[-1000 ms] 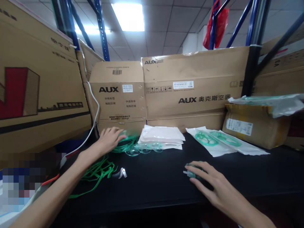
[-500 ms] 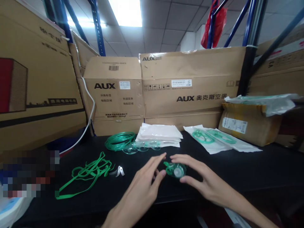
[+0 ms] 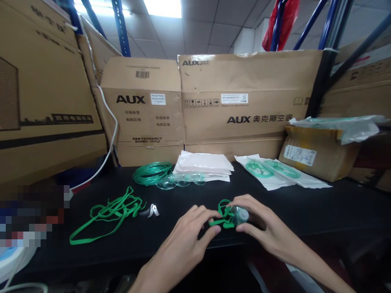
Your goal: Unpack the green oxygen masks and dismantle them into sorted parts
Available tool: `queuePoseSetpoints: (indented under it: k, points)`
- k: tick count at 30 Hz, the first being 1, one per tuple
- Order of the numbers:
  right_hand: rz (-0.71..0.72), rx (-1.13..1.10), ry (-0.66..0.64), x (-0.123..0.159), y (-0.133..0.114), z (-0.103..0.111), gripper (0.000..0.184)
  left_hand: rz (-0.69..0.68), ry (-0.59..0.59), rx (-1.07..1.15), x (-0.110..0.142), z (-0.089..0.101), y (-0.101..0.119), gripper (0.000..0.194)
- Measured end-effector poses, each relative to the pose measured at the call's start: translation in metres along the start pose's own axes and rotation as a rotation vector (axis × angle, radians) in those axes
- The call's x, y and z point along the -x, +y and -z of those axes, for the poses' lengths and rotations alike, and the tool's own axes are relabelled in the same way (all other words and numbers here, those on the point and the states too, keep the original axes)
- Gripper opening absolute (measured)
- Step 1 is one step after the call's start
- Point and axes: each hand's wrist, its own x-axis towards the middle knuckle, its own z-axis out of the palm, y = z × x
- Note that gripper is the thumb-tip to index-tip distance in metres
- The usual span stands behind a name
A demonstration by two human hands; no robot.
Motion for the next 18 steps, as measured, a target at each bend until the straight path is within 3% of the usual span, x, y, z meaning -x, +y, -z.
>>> queuePoseSetpoints:
  k: [4, 9, 14, 18]
  points:
    - [-0.062, -0.14, -0.009, 0.0005, -0.0051, 0.0066, 0.031, -0.004, 0.031, 0.017, 0.0022, 0.0004, -0.001, 0.021]
    - [-0.098, -0.163, -0.065, -0.0004, -0.0083, 0.0078, 0.035, 0.048, 0.054, 0.048, 0.0041, 0.0012, -0.0006, 0.023]
    - [-0.05, -0.109, -0.091, 0.0005, -0.0057, 0.006, 0.035, 0.057, -0.034, 0.026, 0.0021, 0.0039, 0.003, 0.026]
    - [0.005, -0.055, -0.113, 0.0023, -0.0055, 0.0052, 0.038, 0.083, -0.031, 0.109, 0.0005, 0.006, 0.0037, 0.021]
